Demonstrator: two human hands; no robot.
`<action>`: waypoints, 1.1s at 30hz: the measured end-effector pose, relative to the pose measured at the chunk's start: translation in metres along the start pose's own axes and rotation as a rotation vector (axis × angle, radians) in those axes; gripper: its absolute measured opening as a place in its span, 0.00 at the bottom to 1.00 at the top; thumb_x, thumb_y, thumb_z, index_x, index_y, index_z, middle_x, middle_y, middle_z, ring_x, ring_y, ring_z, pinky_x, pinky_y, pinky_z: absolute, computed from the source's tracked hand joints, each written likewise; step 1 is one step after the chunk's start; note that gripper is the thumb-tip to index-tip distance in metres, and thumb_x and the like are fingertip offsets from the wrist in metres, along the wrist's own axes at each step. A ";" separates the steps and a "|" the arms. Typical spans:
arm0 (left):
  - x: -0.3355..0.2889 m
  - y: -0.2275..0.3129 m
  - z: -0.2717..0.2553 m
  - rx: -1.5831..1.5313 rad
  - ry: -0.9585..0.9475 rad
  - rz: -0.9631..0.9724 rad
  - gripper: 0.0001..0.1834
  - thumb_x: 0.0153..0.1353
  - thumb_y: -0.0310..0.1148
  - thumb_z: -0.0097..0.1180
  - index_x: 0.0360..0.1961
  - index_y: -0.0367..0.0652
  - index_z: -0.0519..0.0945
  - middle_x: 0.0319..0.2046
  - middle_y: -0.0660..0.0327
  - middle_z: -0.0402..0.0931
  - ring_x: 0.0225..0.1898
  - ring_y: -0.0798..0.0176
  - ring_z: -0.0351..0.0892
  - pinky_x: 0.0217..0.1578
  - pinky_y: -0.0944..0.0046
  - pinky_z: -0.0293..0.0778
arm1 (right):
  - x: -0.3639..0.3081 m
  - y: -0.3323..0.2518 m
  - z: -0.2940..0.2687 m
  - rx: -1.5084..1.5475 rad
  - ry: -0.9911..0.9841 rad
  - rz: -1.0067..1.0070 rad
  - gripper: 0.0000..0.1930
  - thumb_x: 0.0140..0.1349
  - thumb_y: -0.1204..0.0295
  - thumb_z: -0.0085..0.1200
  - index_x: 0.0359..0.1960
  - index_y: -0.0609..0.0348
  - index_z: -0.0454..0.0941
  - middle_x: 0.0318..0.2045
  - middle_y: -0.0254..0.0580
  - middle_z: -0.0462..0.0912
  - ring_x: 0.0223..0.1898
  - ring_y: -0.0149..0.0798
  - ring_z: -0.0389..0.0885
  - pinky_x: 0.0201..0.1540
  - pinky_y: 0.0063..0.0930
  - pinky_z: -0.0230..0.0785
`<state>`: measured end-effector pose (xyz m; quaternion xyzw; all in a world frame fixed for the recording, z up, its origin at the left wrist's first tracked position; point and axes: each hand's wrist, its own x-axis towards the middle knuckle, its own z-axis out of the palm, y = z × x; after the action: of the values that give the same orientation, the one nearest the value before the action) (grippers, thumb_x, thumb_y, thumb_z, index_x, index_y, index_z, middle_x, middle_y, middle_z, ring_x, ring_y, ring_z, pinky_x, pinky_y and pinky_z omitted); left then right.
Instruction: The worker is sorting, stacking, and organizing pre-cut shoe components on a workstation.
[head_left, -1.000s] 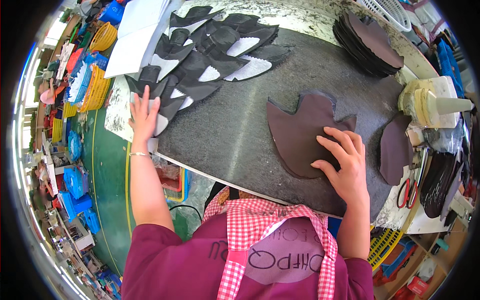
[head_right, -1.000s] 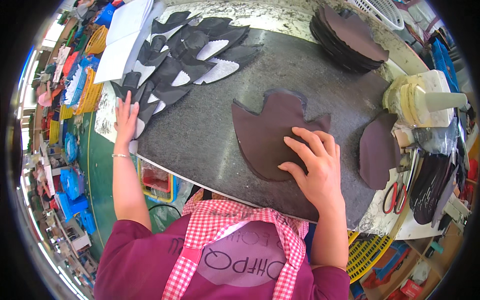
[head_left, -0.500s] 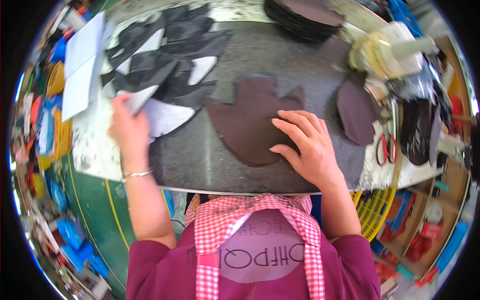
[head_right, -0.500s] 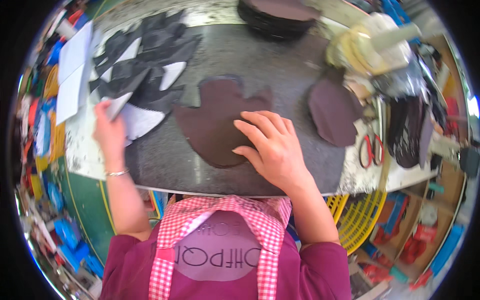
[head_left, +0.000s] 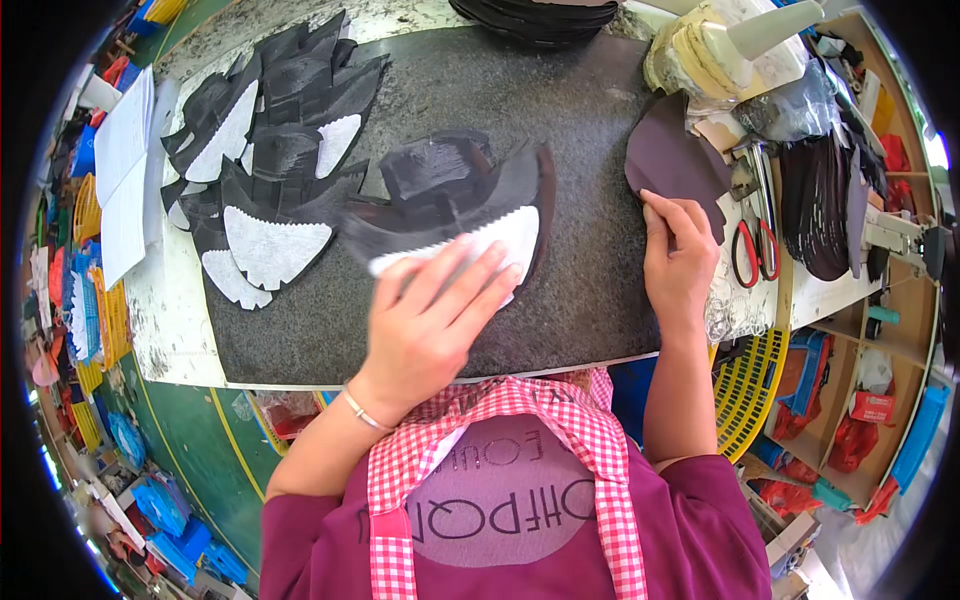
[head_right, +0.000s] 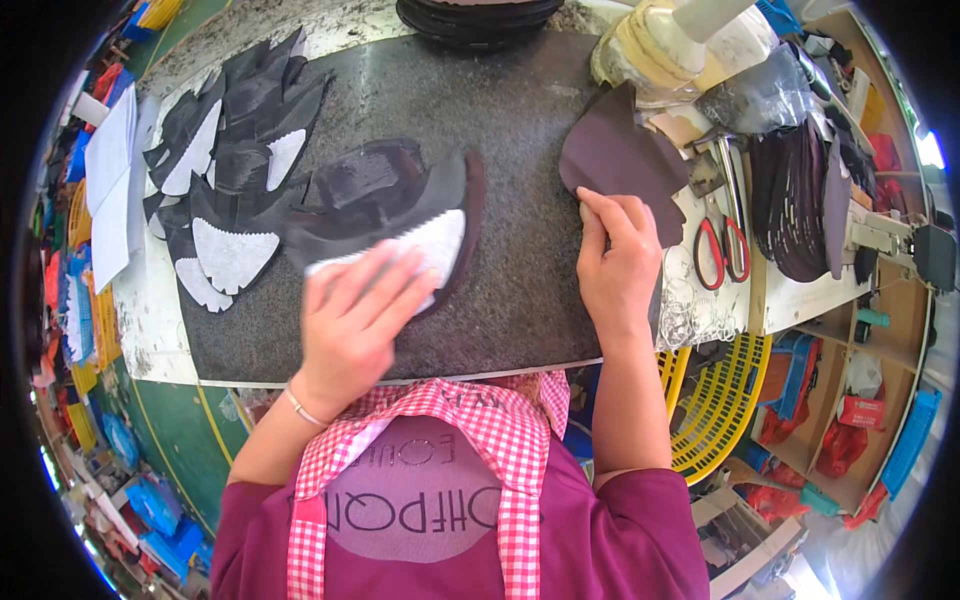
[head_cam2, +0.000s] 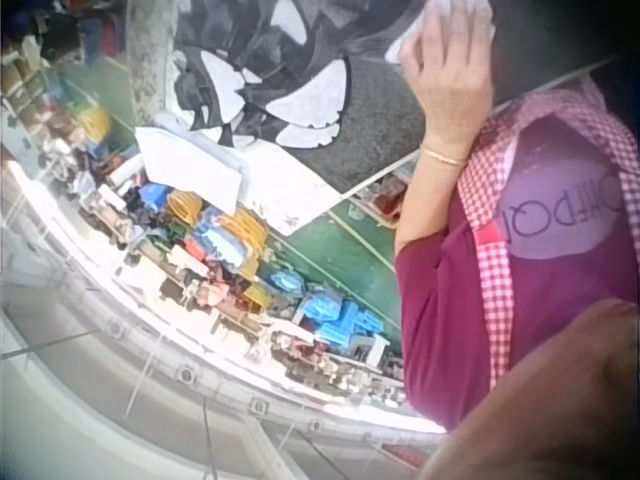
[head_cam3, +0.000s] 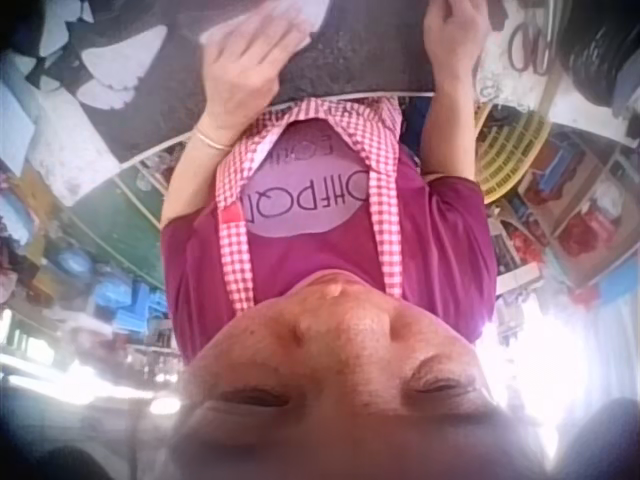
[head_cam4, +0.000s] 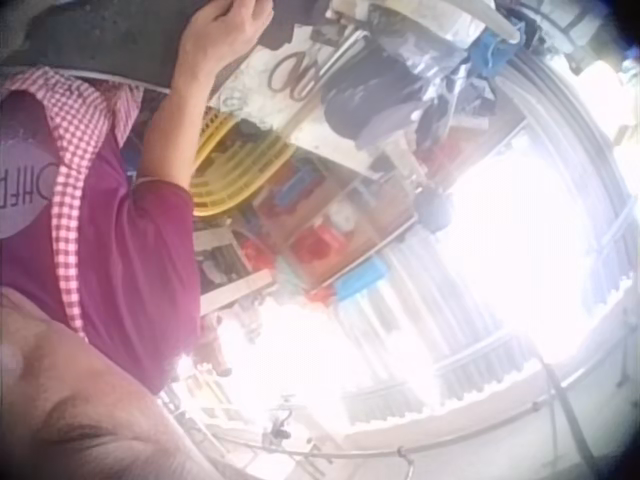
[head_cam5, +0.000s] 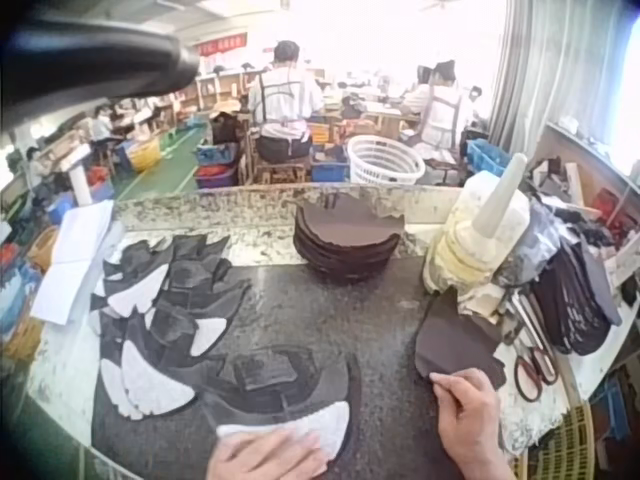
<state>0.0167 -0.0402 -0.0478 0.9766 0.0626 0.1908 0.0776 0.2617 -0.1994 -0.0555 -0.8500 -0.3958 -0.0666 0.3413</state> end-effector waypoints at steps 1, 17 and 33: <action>0.004 0.004 0.000 0.002 -0.003 -0.003 0.23 0.56 0.33 0.58 0.55 0.49 0.84 0.57 0.59 0.80 0.63 0.52 0.74 0.57 0.54 0.63 | 0.000 -0.001 0.002 0.110 0.003 0.084 0.10 0.59 0.79 0.63 0.43 0.59 0.86 0.34 0.41 0.82 0.31 0.42 0.79 0.36 0.31 0.72; 0.031 0.004 -0.007 -1.525 -0.279 -0.810 0.07 0.67 0.30 0.59 0.38 0.36 0.79 0.33 0.60 0.83 0.32 0.69 0.86 0.24 0.76 0.73 | -0.041 -0.065 0.016 0.329 -0.171 -0.507 0.24 0.44 0.85 0.63 0.47 0.63 0.83 0.32 0.38 0.79 0.27 0.37 0.77 0.27 0.29 0.72; 0.023 0.000 -0.004 -1.218 -0.205 -0.595 0.06 0.65 0.26 0.58 0.33 0.34 0.81 0.30 0.61 0.83 0.30 0.73 0.83 0.30 0.73 0.78 | -0.011 -0.087 0.004 0.475 -0.409 -0.265 0.05 0.55 0.83 0.64 0.33 0.63 0.83 0.27 0.40 0.81 0.22 0.35 0.81 0.25 0.26 0.73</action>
<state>0.0369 -0.0364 -0.0360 0.7131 0.2022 0.0690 0.6677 0.1917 -0.1643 -0.0168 -0.6838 -0.5673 0.1557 0.4317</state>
